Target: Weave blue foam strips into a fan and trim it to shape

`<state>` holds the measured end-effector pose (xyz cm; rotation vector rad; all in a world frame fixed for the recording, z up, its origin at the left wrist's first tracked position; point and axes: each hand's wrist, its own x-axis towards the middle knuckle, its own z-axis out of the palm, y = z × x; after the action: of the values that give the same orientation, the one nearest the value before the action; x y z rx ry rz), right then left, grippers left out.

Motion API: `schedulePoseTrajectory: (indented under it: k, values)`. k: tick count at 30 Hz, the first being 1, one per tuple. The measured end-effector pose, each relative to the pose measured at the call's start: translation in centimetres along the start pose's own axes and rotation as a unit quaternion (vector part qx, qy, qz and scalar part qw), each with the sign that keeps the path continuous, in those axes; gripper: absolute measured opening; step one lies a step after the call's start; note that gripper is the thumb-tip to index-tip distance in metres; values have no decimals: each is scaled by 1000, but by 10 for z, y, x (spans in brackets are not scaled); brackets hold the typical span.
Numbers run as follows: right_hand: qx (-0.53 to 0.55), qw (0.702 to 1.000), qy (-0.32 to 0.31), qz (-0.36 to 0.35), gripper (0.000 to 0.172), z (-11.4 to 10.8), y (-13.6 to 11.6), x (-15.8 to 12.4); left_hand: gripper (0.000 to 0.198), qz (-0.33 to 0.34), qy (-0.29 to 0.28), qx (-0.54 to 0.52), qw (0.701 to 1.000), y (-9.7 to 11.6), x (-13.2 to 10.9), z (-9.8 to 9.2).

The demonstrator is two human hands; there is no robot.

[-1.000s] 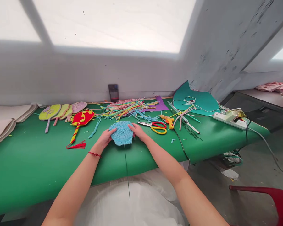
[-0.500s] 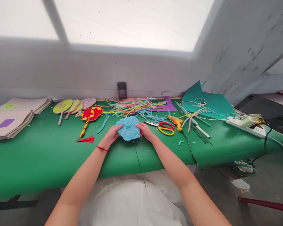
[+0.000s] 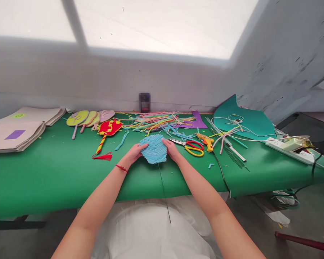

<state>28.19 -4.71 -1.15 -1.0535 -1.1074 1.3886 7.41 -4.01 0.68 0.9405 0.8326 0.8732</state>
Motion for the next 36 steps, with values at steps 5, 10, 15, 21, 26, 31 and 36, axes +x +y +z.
schedulePoseTrajectory:
  k: [5, 10, 15, 21, 26, 31, 36]
  values:
    - [53, 999, 5, 1, 41, 1, -1, 1, 36, -16, -31, 24, 999, -4, 2, 0]
    - [52, 999, 9, 5, 40, 3, -4, 0, 33, -2, 13, -1, 1000, -5, 7, -2]
    - [11, 1000, 5, 3, 43, 2, -3, 0, 31, 8, 27, -2, 1000, -3, 6, -2]
    - [7, 1000, 1, 7, 40, 1, -2, 2, 27, 7, 61, 2, 998, -2, 8, -3]
    - [13, 1000, 3, 7, 41, 2, -2, 2, 33, 7, 44, 10, 999, -1, 6, -3]
    - [35, 999, 3, 14, 41, 2, -2, 1, 36, 3, 7, 2, 1000, 2, 1, 0]
    - [85, 996, -2, 16, 41, 2, -4, 0, 39, 13, -19, -12, 1000, 6, -2, 2]
